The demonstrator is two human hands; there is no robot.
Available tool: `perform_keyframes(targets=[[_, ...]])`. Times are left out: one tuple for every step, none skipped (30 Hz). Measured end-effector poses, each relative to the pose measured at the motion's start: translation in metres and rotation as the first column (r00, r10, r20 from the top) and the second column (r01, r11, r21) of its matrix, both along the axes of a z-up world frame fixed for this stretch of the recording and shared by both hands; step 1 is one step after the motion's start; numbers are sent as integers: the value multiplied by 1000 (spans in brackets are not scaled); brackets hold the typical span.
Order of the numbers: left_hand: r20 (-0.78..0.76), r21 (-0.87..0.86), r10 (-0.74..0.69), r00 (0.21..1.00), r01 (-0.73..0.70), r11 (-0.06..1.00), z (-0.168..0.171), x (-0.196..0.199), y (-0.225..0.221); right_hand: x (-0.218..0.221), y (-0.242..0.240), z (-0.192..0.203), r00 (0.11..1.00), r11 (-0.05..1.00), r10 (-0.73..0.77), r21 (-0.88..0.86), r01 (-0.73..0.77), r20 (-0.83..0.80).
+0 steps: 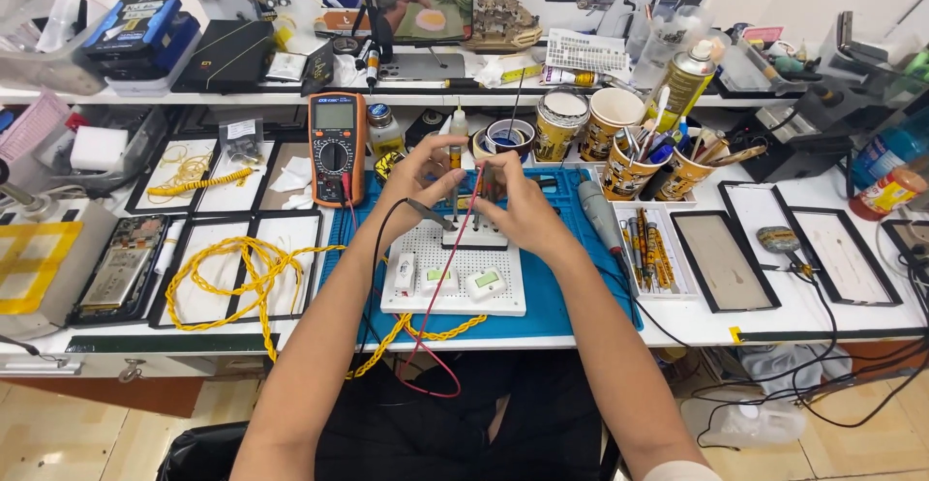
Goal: Using a multimeter to probe and test electrical connections on a breadboard circuit.
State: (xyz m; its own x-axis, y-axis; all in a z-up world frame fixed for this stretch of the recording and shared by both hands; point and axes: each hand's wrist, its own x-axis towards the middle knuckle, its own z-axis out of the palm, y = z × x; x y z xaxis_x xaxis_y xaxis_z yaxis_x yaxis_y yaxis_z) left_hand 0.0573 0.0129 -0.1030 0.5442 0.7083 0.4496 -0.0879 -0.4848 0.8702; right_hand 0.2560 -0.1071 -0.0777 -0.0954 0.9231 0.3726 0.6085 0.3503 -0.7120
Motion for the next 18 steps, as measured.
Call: perform_keyframes(targets=[[-2, 2, -1, 1000, 1, 1000, -2, 0, -1, 0, 3, -2, 1000, 1000, -1, 2, 1, -2], [3, -10, -7, 1000, 8, 1000, -3, 1, -1, 0, 5, -5, 999, 999, -32, 30, 33, -34], [7, -22, -14, 1000, 15, 1000, -4, 3, -1, 1, 7, -7, 996, 996, -62, 57, 66, -67], [7, -20, -17, 1000, 17, 1000, -1, 3, -4, 1, 7, -8, 996, 996, -65, 58, 69, -68], [27, -28, -44, 999, 44, 999, 3, 4, -6, 1, 6, -8, 996, 998, -42, 40, 45, -74], [47, -34, -69, 997, 70, 997, 7, 3, -8, 0, 6, -9, 997, 999, -18, 25, 20, -81], [46, -30, -70, 996, 72, 997, 10, 3, -7, 1, 8, -7, 996, 999, -19, 29, 21, -82], [65, -35, -65, 996, 68, 997, 11, 1, -7, 1, 8, -7, 993, 1000, 11, 10, -10, -117], [84, -40, -60, 995, 64, 997, 12, -1, -7, 1, 8, -7, 987, 999, 41, -6, -42, -153], [83, -41, -60, 995, 64, 997, 7, 1, 0, 5, 10, -8, 987, 999, 40, -7, -42, -154], [115, -55, -55, 992, 61, 997, 2, 3, 7, 8, 11, -10, 984, 999, 26, -14, -29, -176], [146, -75, -45, 988, 57, 996, -5, 3, 11, 10, 12, -13, 980, 999, 14, -26, -19, -198], [144, -80, -42, 989, 54, 995, -8, 2, 10, 11, 13, -18, 980, 999, 15, -32, -22, -201], [157, -103, -39, 987, 55, 993, -8, 3, 11, 14, 16, -21, 963, 999, 20, -26, -28, -270], [171, -126, -35, 985, 57, 990, -9, 3, 13, 16, 20, -24, 941, 999, 26, -20, -35, -337], [171, -126, -31, 985, 53, 991, -9, 5, 9, 13, 18, -19, 941, 999, 29, -20, -38, -337], [162, -156, -69, 984, 94, 983, -10, 6, 6, 10, 17, -15, 932, 999, 27, -22, -38, -362], [153, -187, -108, 982, 136, 973, -11, 8, 3, 8, 15, -11, 921, 999, 23, -26, -36, -389]])
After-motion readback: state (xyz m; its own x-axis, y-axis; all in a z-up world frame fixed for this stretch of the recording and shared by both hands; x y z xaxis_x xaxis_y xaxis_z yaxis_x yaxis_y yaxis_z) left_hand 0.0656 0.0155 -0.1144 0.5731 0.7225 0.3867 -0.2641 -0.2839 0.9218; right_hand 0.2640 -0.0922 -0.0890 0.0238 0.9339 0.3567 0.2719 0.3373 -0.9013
